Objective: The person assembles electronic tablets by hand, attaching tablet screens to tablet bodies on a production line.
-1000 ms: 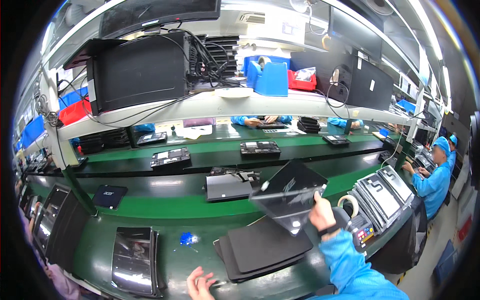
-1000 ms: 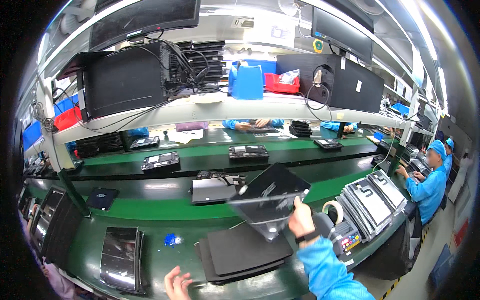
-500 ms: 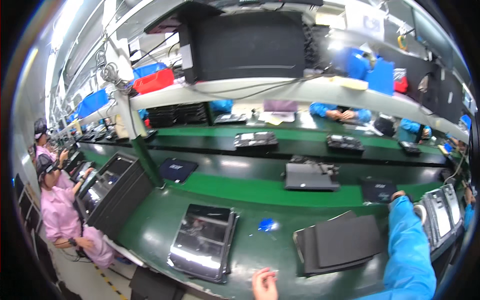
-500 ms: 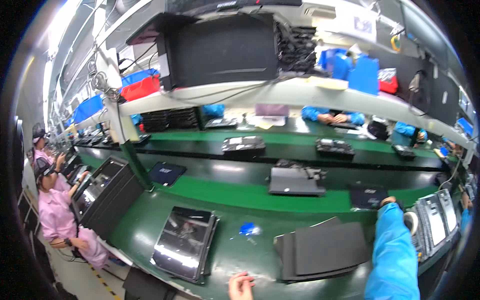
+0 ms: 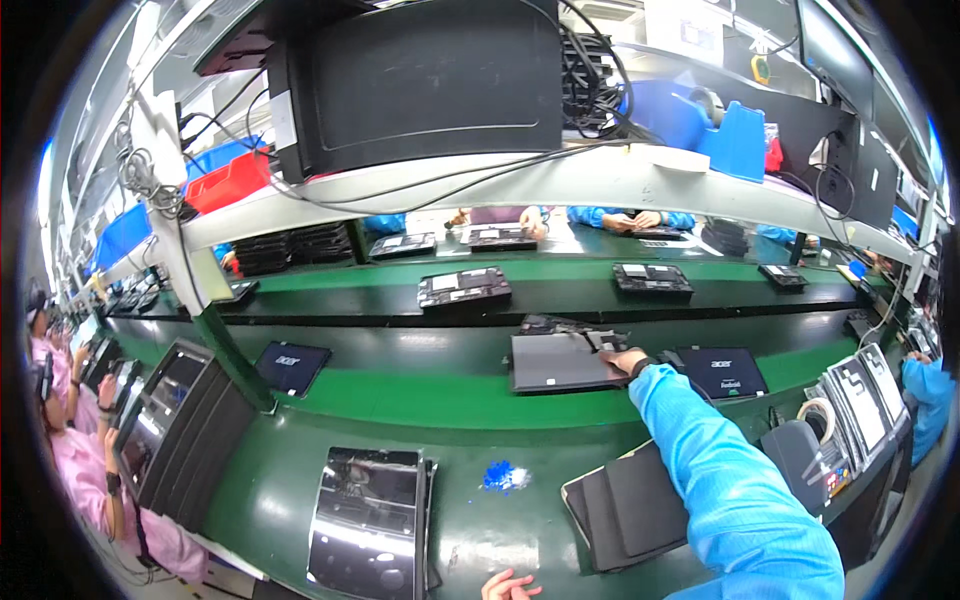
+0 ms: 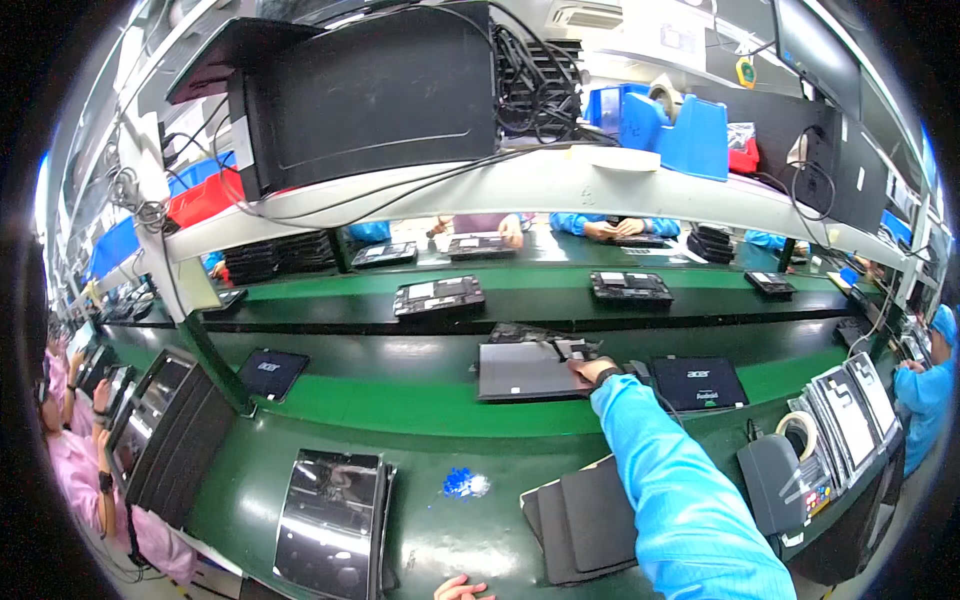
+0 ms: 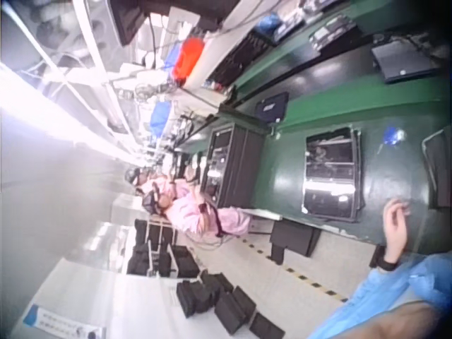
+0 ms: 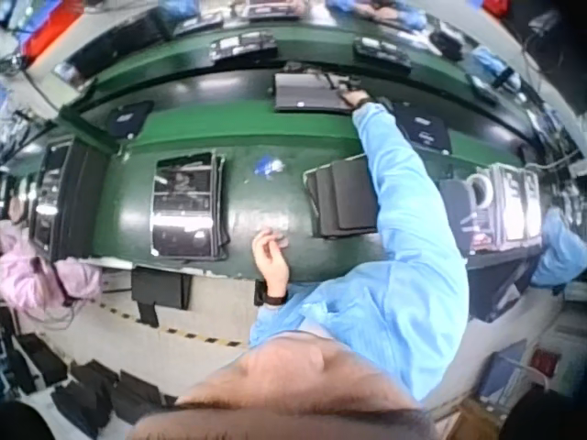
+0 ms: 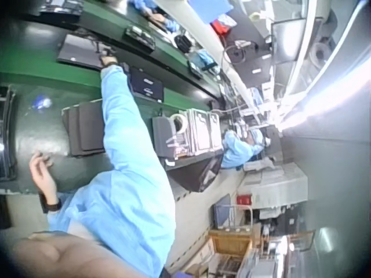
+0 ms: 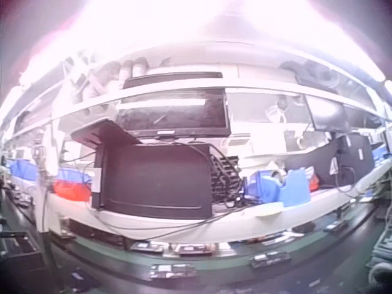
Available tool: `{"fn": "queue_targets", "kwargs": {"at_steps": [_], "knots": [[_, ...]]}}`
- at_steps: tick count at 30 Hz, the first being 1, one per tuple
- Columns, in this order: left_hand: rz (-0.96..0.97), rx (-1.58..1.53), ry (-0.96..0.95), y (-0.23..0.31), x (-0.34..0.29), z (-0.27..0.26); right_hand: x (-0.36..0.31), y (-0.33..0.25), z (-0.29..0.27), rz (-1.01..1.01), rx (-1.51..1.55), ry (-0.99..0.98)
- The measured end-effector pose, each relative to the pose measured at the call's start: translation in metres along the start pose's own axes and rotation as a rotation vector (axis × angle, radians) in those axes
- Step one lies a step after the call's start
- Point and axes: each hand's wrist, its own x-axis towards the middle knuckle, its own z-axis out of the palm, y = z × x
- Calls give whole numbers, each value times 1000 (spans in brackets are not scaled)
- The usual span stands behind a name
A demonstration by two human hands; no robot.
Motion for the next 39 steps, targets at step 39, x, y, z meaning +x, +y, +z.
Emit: {"fn": "queue_targets", "kwargs": {"at_steps": [39], "knots": [[344,-897,-1198,170,-138,-2,-380,139,-184,-179,347,63]]}}
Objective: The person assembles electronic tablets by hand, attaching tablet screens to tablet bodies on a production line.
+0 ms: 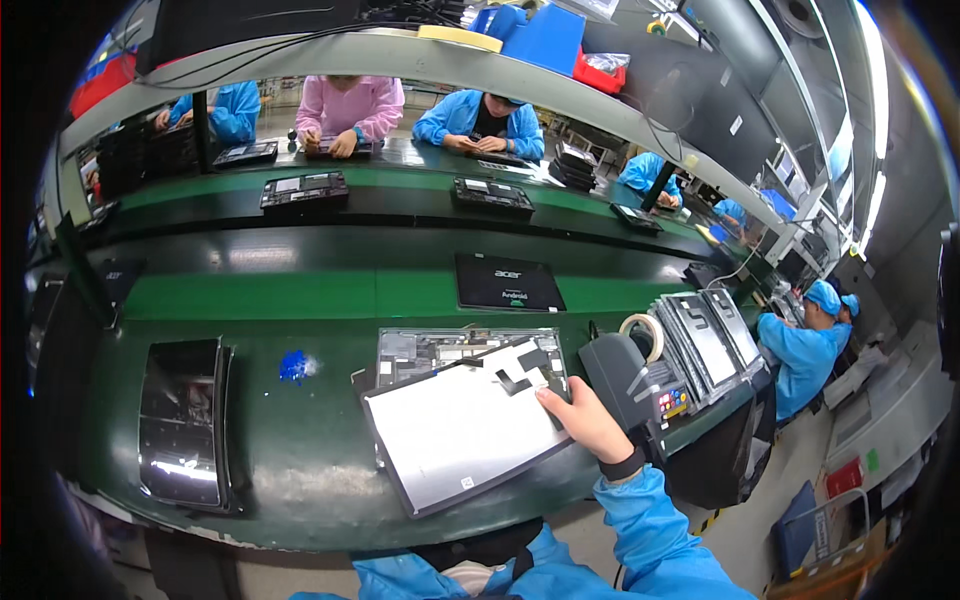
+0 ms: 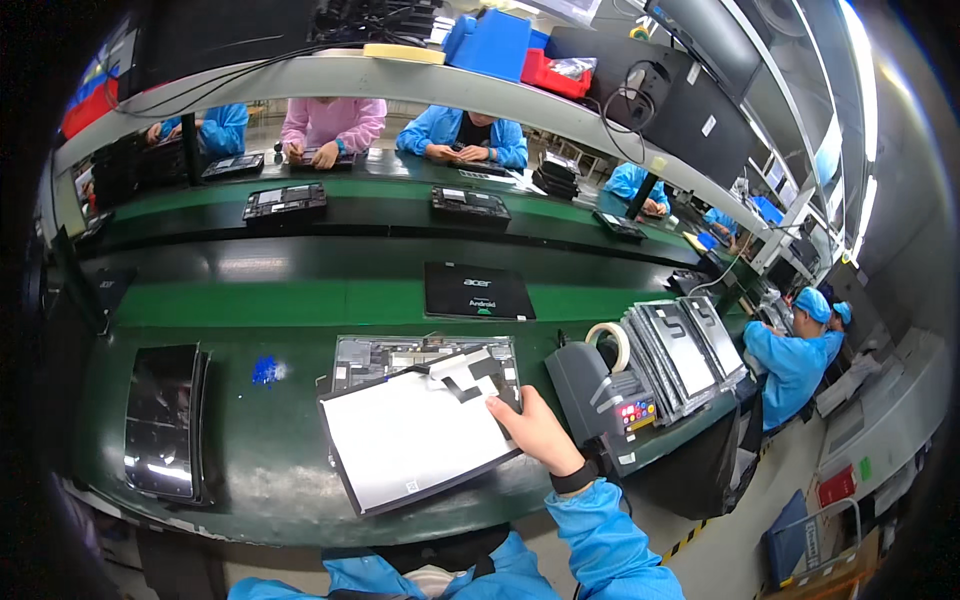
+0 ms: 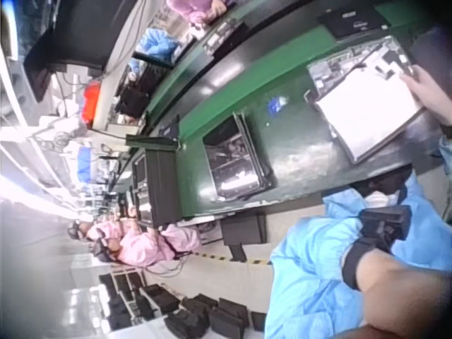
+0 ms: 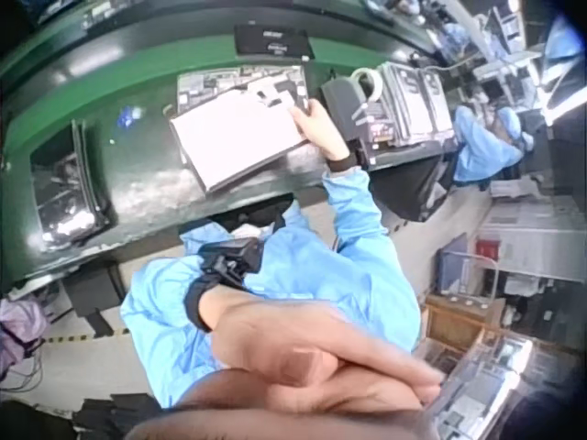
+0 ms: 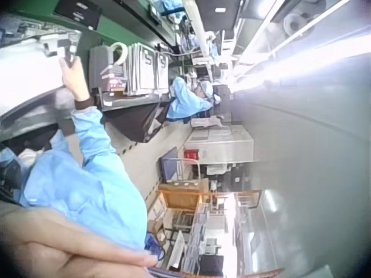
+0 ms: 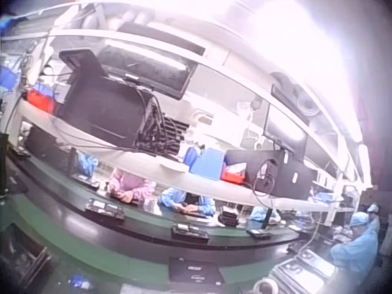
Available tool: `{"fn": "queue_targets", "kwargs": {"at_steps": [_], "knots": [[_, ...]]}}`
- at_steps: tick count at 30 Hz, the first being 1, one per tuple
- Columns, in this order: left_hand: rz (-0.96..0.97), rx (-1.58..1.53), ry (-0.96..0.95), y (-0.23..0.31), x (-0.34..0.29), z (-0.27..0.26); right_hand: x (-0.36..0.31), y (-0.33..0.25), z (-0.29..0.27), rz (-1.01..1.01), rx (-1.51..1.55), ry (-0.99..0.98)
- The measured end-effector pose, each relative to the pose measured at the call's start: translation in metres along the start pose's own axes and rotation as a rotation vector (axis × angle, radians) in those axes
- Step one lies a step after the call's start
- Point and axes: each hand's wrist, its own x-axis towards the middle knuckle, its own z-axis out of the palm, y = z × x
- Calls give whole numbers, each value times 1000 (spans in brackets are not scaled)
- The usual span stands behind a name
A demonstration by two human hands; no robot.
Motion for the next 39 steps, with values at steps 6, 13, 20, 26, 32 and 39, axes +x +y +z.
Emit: {"fn": "queue_targets", "kwargs": {"at_steps": [6,13,20,26,32,39], "knots": [[-105,252,-291,-26,35,-35,-2,-11,16,-112,-855,50],[-670,1096,761,-56,41,-97,-12,-8,-3,-210,-831,263],[-1155,582,774,-66,24,-114,-25,-13,-5,-28,-505,153],[-1004,680,890,-67,21,-108,-32,-12,-10,79,-257,42],[-1051,1064,423,-24,25,-134,-47,1,13,213,765,-376],[-514,1785,134,-51,126,-188,-56,1,28,228,883,-373]]}}
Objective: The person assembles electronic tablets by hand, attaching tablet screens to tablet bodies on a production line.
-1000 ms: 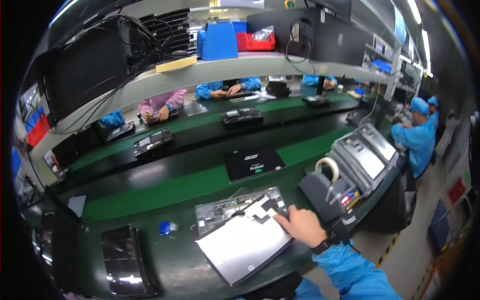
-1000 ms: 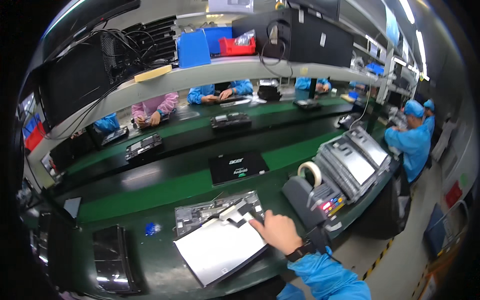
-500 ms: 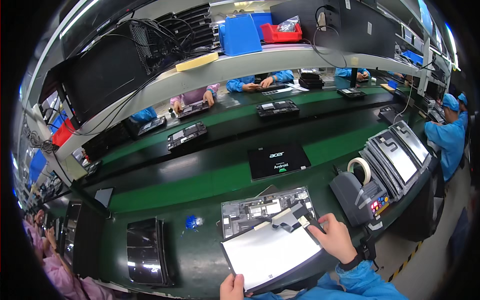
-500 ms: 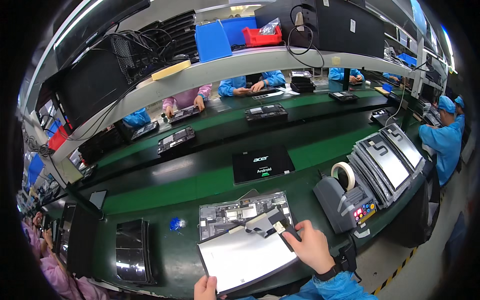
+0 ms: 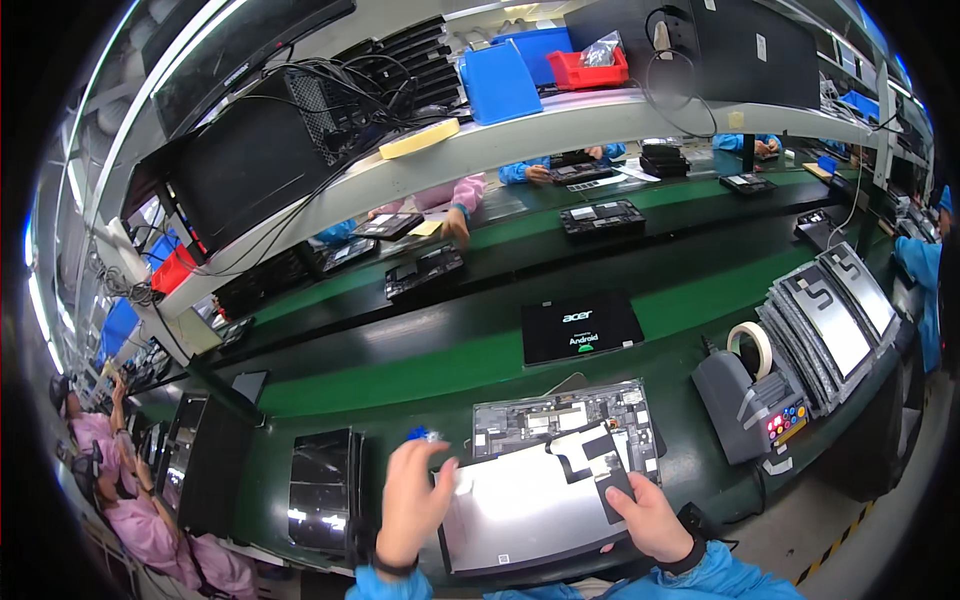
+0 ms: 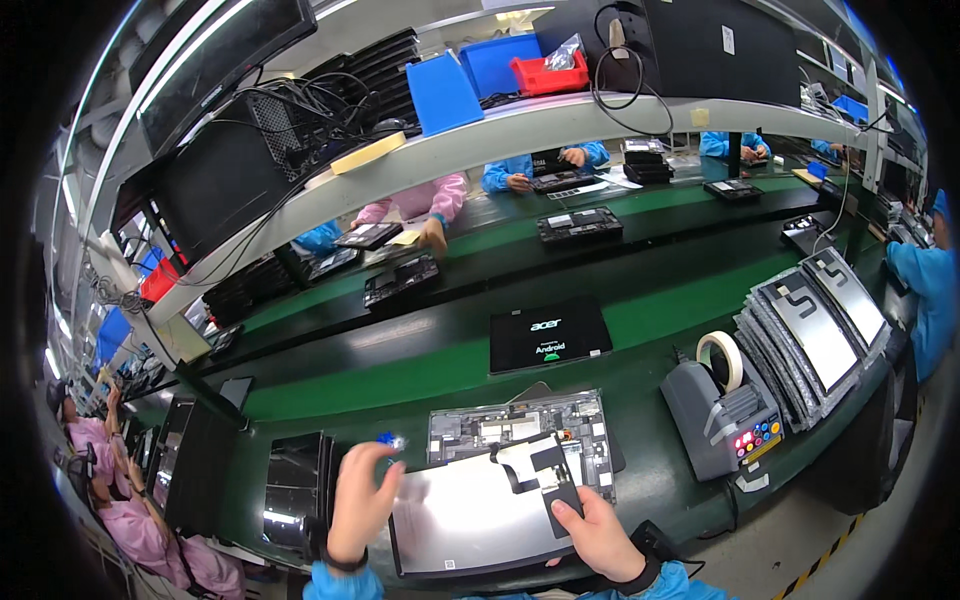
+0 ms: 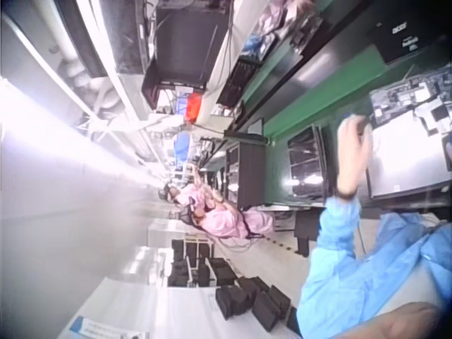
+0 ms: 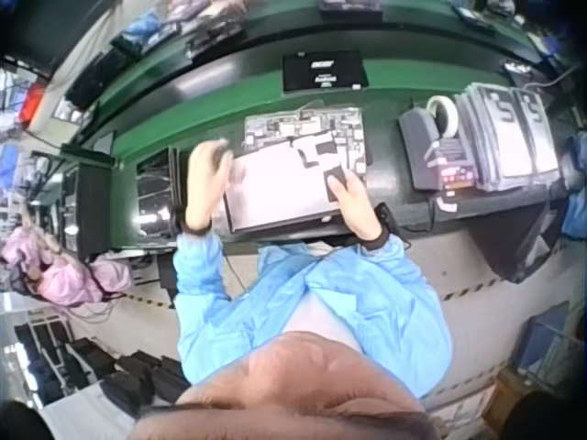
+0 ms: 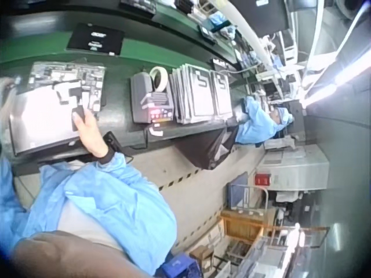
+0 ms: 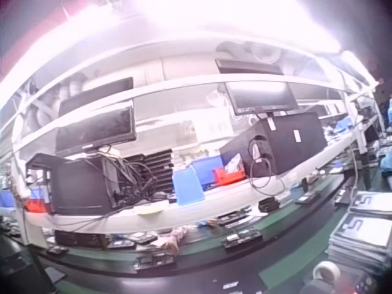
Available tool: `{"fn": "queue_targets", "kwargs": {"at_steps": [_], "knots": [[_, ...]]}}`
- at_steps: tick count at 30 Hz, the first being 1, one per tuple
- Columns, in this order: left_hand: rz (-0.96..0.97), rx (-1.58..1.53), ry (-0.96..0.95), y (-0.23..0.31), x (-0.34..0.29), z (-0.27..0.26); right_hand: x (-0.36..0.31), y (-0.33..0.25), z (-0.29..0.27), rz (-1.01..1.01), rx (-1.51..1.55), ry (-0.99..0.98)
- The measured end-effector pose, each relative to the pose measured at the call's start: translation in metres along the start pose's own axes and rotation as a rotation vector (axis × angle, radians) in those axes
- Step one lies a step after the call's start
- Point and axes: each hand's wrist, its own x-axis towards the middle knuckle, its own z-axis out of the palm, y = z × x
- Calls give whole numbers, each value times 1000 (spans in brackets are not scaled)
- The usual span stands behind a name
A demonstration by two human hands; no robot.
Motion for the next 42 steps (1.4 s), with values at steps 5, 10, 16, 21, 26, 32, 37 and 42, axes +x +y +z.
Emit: {"fn": "queue_targets", "kwargs": {"at_steps": [5,10,16,21,26,32,37,42], "knots": [[-251,-415,-592,-38,48,35,0,4,1,-17,35,35],[-410,-349,-853,-32,65,33,-1,4,5,-38,23,43],[-480,-287,-915,-30,66,38,0,6,2,-52,16,21],[-503,-238,-830,-23,57,38,1,6,4,-54,10,29],[-114,-238,-272,-15,29,44,4,9,6,-34,11,17],[20,-292,-195,-23,16,62,1,7,7,-56,41,11],[-49,-317,-201,-19,13,67,1,4,12,-63,27,19],[-116,-317,-210,-25,15,76,1,3,22,-86,-15,68]]}}
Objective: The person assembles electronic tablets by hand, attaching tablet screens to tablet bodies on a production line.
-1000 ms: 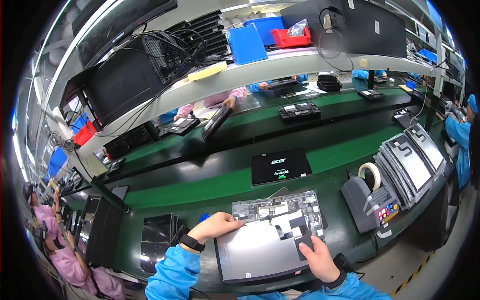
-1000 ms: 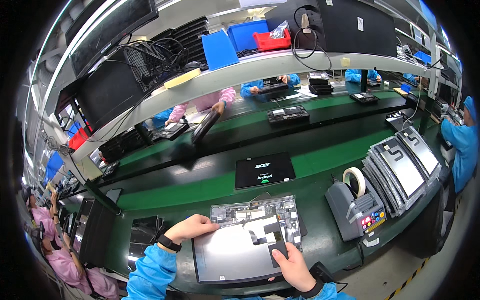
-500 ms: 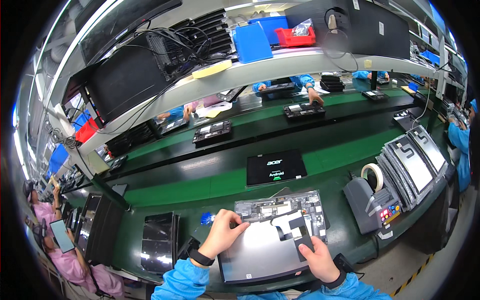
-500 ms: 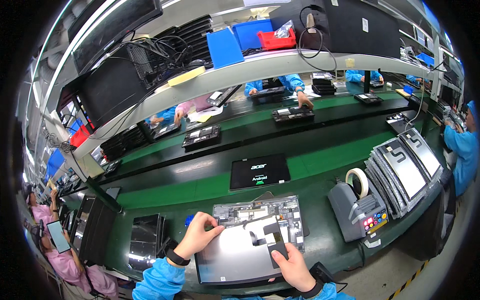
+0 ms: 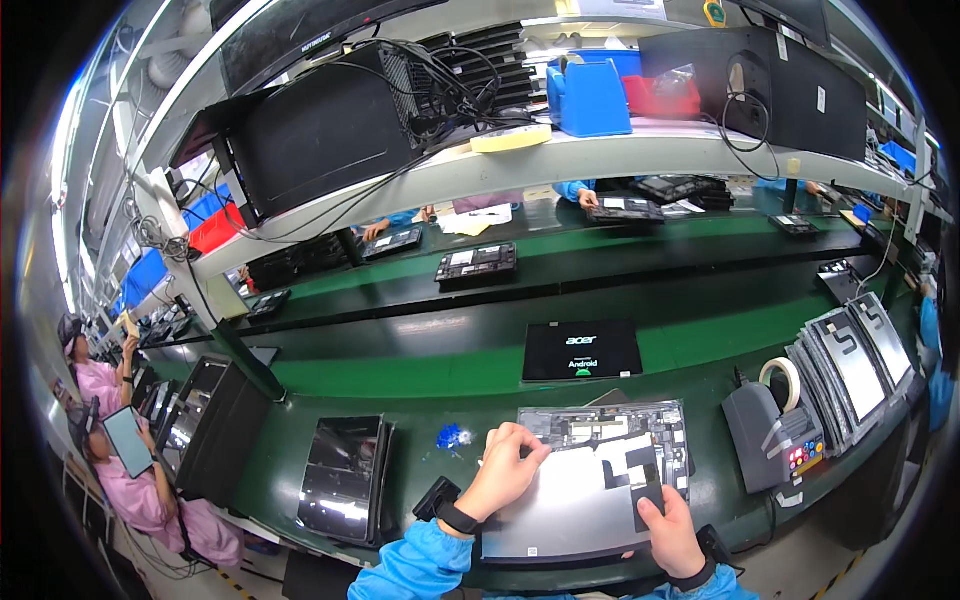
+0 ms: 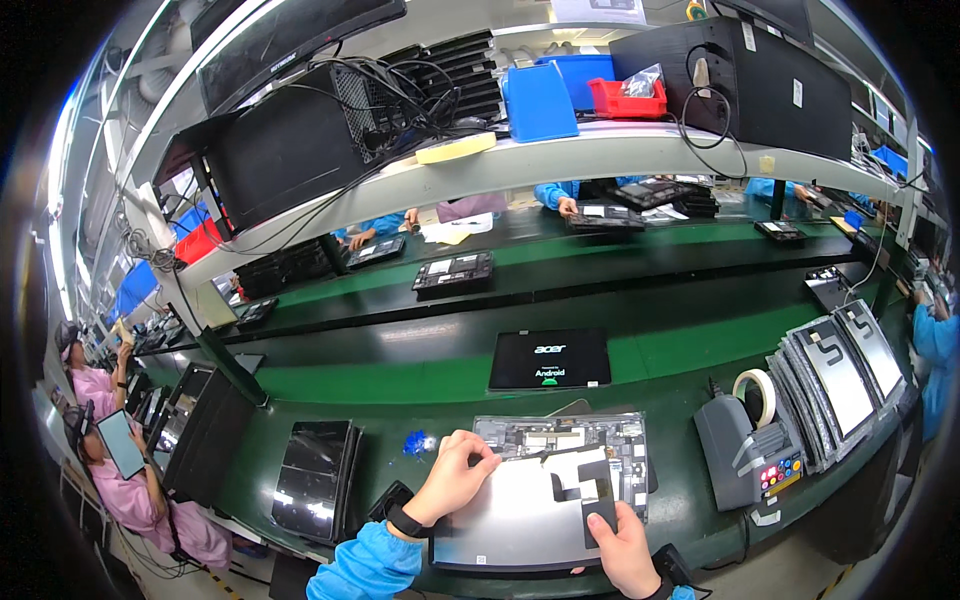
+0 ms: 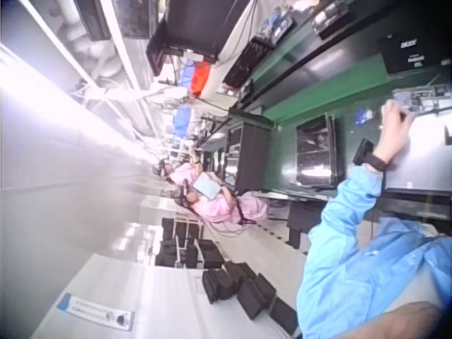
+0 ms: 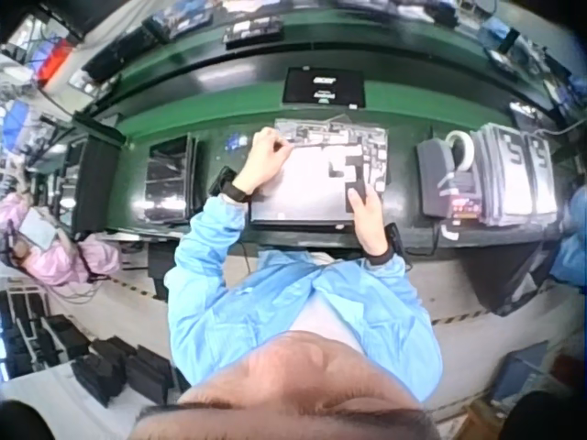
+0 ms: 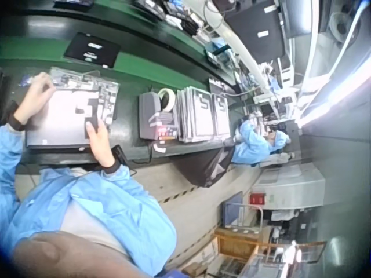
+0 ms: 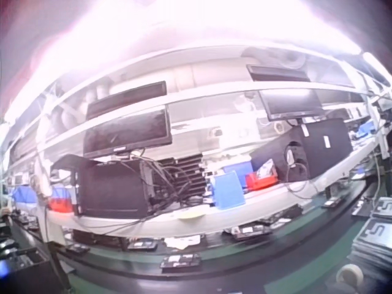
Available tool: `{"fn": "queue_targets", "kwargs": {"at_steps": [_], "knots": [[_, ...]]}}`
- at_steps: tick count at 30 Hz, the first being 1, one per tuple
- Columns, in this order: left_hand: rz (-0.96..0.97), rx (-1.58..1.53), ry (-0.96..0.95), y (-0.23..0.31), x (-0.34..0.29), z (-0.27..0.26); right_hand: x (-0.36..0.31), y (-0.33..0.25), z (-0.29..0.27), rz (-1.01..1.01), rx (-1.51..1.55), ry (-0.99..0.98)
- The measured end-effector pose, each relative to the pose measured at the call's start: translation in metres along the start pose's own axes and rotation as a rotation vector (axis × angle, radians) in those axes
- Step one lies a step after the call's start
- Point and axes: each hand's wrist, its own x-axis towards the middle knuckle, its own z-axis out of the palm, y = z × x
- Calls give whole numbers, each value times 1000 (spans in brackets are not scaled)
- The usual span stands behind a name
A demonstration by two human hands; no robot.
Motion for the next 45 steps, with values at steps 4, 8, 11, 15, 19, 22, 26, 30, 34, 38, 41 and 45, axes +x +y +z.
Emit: {"fn": "queue_targets", "kwargs": {"at_steps": [4,8,11,15,19,22,26,30,34,38,41,45], "knots": [[128,-91,152,-11,10,-19,3,2,-3,11,-17,12],[-353,69,280,-92,24,-70,0,2,0,14,-13,32],[-677,366,168,-147,21,-57,2,3,2,26,-9,26],[-467,762,383,-163,10,-38,3,3,-12,56,46,41],[-300,229,302,-153,-23,-63,1,-8,-12,237,169,-17],[-303,-492,-25,-69,-33,-86,4,-13,6,487,395,7],[92,-776,-157,-36,2,-62,16,6,33,611,939,-408],[75,-1123,-565,33,78,-17,22,-7,55,471,362,-710],[13,-822,-537,44,92,-26,24,-25,-3,29,275,-251],[42,-286,-721,51,122,-7,34,-83,-64,-75,413,-74],[207,6,-619,50,116,10,50,-81,-80,-70,-99,-15],[410,51,26,22,107,-3,73,-24,-79,-254,-781,280]]}}
